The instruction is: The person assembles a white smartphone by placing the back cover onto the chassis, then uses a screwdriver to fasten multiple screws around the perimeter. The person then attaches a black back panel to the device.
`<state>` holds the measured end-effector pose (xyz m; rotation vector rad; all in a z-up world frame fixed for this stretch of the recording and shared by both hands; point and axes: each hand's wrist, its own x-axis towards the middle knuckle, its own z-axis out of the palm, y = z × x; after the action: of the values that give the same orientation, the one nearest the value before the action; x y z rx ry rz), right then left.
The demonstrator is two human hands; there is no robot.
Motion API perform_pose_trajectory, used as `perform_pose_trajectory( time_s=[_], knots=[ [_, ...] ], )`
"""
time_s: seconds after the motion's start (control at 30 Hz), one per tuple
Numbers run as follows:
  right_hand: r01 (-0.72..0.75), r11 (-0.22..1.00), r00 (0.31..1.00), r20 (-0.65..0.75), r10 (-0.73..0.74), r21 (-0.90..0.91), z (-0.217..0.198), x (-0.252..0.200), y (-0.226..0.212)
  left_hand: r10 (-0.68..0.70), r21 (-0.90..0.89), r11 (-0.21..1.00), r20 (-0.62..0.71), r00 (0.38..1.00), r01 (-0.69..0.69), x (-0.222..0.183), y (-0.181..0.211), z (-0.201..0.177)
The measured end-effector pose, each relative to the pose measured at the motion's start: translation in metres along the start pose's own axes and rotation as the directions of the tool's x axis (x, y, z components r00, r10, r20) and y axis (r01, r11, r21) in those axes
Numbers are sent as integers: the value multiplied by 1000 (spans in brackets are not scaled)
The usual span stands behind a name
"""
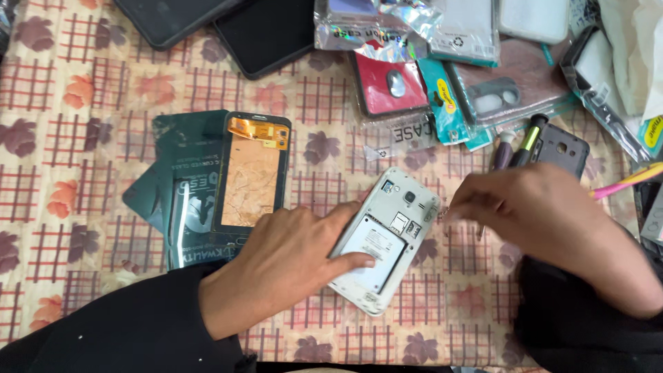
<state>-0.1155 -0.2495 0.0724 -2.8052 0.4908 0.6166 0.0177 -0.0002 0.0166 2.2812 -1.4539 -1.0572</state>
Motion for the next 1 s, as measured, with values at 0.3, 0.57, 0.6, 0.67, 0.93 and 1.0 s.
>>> perform_pose_trajectory(
  time_s=[0.3,0.57,0.6,0.67,0.93,1.0],
  knots=[
    [218,973,965,-134,-226,-75,3,3,12,125,-166,972,-234,964,-166,-6,8,-3],
    [145,966,989,23,-144,-216,9,-1,-9,178,-21,983,-150,973,-183,1,6,7],
    [165,963,985,-18,-173,-211,10,-1,-11,176,-27,983,-96,980,-180,2,5,8],
    [196,957,973,-77,-216,-212,12,-3,-13,208,27,978,-153,966,-207,3,3,11],
    [185,932,972,-81,-220,-311,19,3,-18,297,227,950,-443,846,-214,7,-10,10],
    [228,925,951,-135,-279,-305,20,5,-18,304,298,940,-502,810,-168,7,-13,9]
  ],
)
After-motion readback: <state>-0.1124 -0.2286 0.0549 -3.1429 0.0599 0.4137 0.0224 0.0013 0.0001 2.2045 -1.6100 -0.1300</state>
